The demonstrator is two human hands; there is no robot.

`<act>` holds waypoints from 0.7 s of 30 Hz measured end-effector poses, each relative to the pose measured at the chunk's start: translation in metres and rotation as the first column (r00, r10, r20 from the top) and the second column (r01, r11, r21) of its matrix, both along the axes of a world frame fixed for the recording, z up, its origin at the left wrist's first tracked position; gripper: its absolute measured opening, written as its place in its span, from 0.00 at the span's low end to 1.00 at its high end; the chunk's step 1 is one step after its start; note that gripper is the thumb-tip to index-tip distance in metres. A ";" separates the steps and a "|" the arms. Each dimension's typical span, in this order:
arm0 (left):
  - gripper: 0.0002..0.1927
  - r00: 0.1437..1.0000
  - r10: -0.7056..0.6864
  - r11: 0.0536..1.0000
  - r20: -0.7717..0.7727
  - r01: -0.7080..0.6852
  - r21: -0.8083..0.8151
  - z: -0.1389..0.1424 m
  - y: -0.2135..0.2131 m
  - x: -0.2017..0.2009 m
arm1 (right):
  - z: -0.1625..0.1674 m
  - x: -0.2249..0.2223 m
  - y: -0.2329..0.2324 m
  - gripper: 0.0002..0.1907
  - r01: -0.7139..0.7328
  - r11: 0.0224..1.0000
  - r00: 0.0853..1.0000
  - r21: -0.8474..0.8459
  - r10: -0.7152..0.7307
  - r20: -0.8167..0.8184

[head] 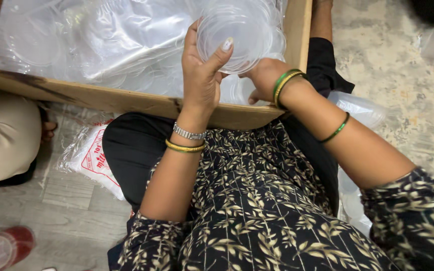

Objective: The person sits on the floor in front of a cardboard box filled with clear plastic containers and lids. They take containers and lids from the box, nest them together into stacks by hand, and set completed stacks on the floor beside the box.

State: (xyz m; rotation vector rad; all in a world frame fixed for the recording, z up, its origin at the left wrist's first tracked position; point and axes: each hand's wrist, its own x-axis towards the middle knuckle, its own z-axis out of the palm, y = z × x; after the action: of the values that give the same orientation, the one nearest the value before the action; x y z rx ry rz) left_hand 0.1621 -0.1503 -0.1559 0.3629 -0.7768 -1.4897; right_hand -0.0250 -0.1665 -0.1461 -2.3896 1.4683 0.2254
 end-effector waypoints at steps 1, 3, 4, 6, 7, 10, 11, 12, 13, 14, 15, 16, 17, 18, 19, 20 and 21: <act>0.29 0.999 0.024 1.000 0.032 -0.024 -0.003 0.000 -0.001 -0.002 | -0.001 0.001 -0.002 0.38 0.019 1.000 0.999 -0.019 -0.018 0.048; 0.29 0.999 0.053 0.998 0.013 -0.053 0.027 0.000 -0.005 0.002 | -0.002 -0.001 -0.005 0.31 0.032 0.996 0.995 -0.082 -0.024 0.095; 0.29 0.998 0.064 0.997 0.004 -0.064 0.044 0.000 -0.007 0.006 | -0.001 -0.004 -0.004 0.26 0.026 0.992 0.996 -0.125 -0.014 0.091; 0.27 0.997 0.049 0.992 -0.054 -0.042 0.121 0.002 -0.009 0.015 | 0.002 -0.014 0.000 0.21 -0.020 0.978 0.992 -0.209 0.046 0.120; 0.26 0.996 0.041 0.987 -0.084 -0.027 0.161 0.003 -0.009 0.016 | 0.005 -0.018 0.002 0.20 -0.058 0.965 0.983 -0.254 0.100 0.155; 0.27 0.997 0.045 0.991 -0.056 -0.038 0.132 0.006 -0.005 0.014 | 0.013 -0.029 0.009 0.14 -0.089 0.945 0.972 -0.315 0.152 0.180; 0.27 0.998 0.037 0.992 -0.059 -0.029 0.126 0.007 -0.004 0.014 | 0.017 -0.032 0.011 0.12 -0.090 0.942 0.972 -0.324 0.153 0.176; 0.27 0.998 0.029 0.993 -0.063 -0.021 0.119 0.008 -0.003 0.014 | 0.021 -0.036 0.012 0.12 -0.104 0.936 0.964 -0.336 0.179 0.199; 0.27 0.997 0.022 0.994 -0.068 -0.014 0.111 0.009 -0.002 0.013 | 0.026 -0.041 0.013 0.11 -0.119 0.929 0.954 -0.351 0.206 0.220; 0.27 0.997 0.015 0.994 -0.074 -0.007 0.107 0.010 -0.001 0.014 | 0.030 -0.046 0.015 0.11 -0.133 0.921 0.942 -0.365 0.232 0.241; 0.27 0.997 0.008 0.995 -0.079 0.000 0.102 0.010 0.000 0.015 | 0.034 -0.049 0.015 0.11 -0.061 0.955 0.942 -0.292 0.151 0.299; 0.27 0.996 0.002 0.995 -0.085 0.007 0.096 0.010 0.000 0.016 | 0.037 -0.053 0.014 0.12 0.009 0.977 0.935 -0.214 0.067 0.349; 0.27 0.996 -0.013 0.996 -0.093 0.021 0.090 0.010 0.001 0.016 | 0.040 -0.056 0.014 0.12 0.077 0.988 0.919 -0.132 -0.019 0.393; 0.27 0.995 -0.027 0.996 -0.099 0.036 0.084 0.010 0.002 0.016 | 0.042 -0.059 0.013 0.11 0.114 0.993 0.837 -0.035 -0.077 0.541; 0.27 0.994 -0.043 0.996 -0.105 0.051 0.074 0.011 0.002 0.017 | 0.044 -0.061 0.011 0.10 0.135 0.989 0.729 0.063 -0.142 0.670; 0.27 0.991 -0.074 0.995 -0.112 0.082 0.064 0.011 0.003 0.017 | 0.045 -0.063 0.009 0.10 0.139 0.978 0.599 0.157 -0.210 0.773; 0.27 0.987 -0.106 0.992 -0.119 0.113 0.053 0.012 0.004 0.018 | 0.045 -0.065 0.007 0.10 0.194 0.966 0.577 0.174 -0.255 0.776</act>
State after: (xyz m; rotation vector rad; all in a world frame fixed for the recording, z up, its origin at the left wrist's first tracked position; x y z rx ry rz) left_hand 0.1798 -0.1461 -0.1437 0.2791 -0.6702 -1.6247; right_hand -0.0900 -0.1591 -0.1010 -1.7800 1.2274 -0.7625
